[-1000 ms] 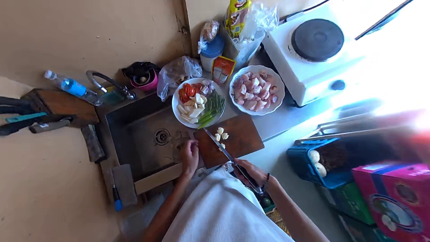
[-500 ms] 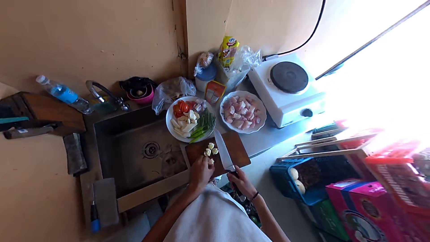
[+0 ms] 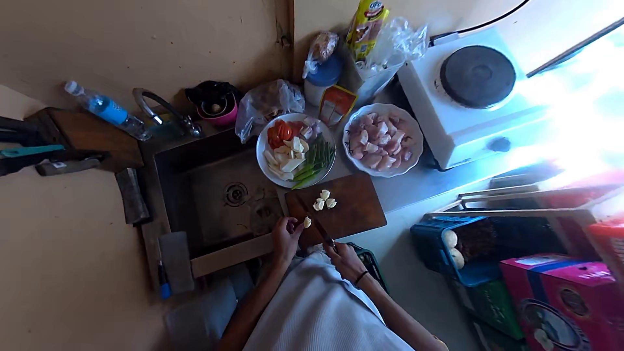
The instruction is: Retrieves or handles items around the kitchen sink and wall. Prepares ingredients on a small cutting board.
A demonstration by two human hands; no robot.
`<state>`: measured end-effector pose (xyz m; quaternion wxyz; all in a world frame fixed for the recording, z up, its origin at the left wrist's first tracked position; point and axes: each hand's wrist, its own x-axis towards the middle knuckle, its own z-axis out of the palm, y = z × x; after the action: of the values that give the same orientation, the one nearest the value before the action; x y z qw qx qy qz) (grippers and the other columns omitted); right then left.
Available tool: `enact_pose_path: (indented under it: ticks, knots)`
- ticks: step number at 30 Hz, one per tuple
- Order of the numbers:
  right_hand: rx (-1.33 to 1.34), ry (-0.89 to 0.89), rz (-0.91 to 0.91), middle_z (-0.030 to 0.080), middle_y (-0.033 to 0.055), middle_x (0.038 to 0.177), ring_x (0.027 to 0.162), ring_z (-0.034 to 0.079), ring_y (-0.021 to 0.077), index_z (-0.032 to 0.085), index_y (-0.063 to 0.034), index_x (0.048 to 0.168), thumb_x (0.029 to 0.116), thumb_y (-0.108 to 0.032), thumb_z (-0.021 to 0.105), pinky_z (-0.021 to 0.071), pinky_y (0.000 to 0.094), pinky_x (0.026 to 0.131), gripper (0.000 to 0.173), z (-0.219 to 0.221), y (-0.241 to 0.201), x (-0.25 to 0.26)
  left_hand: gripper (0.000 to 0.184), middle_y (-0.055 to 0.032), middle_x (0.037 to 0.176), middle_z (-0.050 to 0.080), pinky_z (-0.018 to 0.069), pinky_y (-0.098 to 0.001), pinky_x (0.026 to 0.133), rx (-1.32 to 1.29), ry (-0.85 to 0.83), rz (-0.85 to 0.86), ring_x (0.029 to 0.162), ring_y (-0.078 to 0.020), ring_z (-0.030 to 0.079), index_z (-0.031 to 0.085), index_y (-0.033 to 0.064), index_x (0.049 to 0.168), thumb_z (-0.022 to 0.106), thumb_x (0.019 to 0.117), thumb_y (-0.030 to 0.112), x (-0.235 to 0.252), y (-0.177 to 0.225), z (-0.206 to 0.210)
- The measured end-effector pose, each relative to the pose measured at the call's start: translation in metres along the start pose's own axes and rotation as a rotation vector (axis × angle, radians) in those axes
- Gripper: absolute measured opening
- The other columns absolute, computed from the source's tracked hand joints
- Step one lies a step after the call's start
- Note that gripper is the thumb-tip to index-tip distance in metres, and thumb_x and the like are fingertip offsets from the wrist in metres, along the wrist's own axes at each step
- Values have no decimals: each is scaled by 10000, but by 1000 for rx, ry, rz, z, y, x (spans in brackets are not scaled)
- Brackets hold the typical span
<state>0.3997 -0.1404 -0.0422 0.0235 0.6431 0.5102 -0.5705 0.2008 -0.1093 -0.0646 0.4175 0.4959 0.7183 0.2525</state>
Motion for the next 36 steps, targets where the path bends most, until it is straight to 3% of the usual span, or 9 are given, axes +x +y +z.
enact_pose_path:
  ticks: [9,13,18,24,30,32,33,34,36]
  knots:
    - [-146,-13,123,648,174,813,832,662,351,665,-8,885,1076,-551,378,511,560,770,644,14,-10,5,373,-129,964,641,527,-319,762,-90,-10,-123,817,-177,610,656,-23,1122,789,879,227,6,-5,7]
    - [-259,-14,319,719,211,1016,1031,697,386,714,-17,973,1058,-479,459,533,594,859,535,13,-27,9,453,-132,962,639,539,-340,786,-106,-21,-205,843,-188,628,616,-28,1144,828,839,230,10,0,5]
    - [-308,-63,549,704,196,1212,1181,667,362,714,-19,1116,1016,-452,516,531,586,949,487,12,-46,18,639,-199,1086,636,546,-418,877,-57,-72,-326,966,-271,646,502,-64,1313,834,833,197,16,17,0]
    - [-312,-84,630,684,193,1256,1204,656,345,703,-10,1130,1022,-426,516,531,559,963,468,14,-52,24,682,-201,1136,646,529,-457,933,31,-190,-429,1043,-296,647,461,-23,1370,827,840,202,30,24,-6]
    - [-294,-102,618,686,201,1254,1217,649,356,692,-16,1172,1025,-422,510,511,579,992,469,15,-46,31,601,-197,1182,637,527,-449,950,95,-235,-339,1084,-298,640,479,-36,1343,775,884,212,33,25,-4]
    - [-219,-173,579,697,209,1165,1090,686,353,668,3,1204,1032,-418,527,532,564,942,476,13,-37,32,581,-200,1222,631,525,-456,969,100,-227,-294,1118,-303,636,480,-39,1353,752,910,218,28,21,-3]
    - [-140,-193,551,687,176,980,866,694,299,651,4,1155,1040,-407,540,564,500,796,440,12,-32,33,576,-197,1217,633,535,-460,950,95,-217,-261,1098,-301,645,480,-32,1350,749,913,228,30,18,-3]
    - [-13,-211,520,600,102,762,620,612,212,611,-10,1076,1051,-374,546,544,399,609,371,11,-25,28,572,-198,1194,633,544,-461,922,84,-216,-220,1063,-301,653,481,-28,1336,754,912,242,28,14,-5]
    - [268,-240,462,472,11,575,427,486,122,549,-37,990,1068,-285,545,478,292,449,260,2,-17,13,570,-212,1195,625,552,-455,905,83,-219,-71,1037,-307,655,504,-38,1329,747,925,282,24,5,-13]
